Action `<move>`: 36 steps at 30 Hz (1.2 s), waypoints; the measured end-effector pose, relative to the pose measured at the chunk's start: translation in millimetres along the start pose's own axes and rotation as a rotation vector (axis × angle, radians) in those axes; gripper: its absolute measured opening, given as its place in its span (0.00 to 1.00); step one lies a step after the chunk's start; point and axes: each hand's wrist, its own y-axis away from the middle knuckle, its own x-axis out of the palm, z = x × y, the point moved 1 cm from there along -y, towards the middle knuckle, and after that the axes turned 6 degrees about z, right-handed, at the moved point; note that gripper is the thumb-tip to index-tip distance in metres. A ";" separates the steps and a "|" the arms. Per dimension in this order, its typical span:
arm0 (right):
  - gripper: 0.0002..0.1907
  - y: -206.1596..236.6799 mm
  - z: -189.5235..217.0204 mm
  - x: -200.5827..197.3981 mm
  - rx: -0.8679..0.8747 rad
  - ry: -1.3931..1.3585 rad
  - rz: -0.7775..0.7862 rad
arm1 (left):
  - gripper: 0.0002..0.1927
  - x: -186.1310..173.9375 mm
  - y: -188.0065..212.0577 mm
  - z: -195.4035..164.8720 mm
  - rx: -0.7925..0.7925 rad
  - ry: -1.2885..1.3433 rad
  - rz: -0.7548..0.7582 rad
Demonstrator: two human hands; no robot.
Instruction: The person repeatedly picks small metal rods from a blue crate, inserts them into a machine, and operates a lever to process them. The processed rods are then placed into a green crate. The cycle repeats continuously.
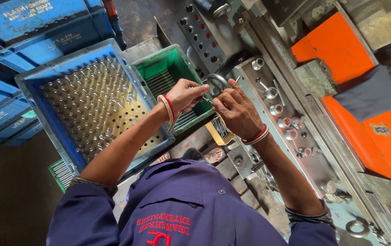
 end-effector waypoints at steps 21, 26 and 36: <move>0.26 55.6 5.2 63.2 0.795 -0.935 -0.479 | 0.15 5.2 -58.0 23.1 0.233 0.761 -0.155; 0.26 194.3 12.6 104.3 1.102 -0.797 -0.483 | 0.12 -80.7 -57.5 82.8 0.122 0.904 -0.145; 0.28 404.3 145.3 126.3 1.743 -0.640 0.255 | 0.06 -116.1 -49.8 150.6 0.042 0.582 -0.455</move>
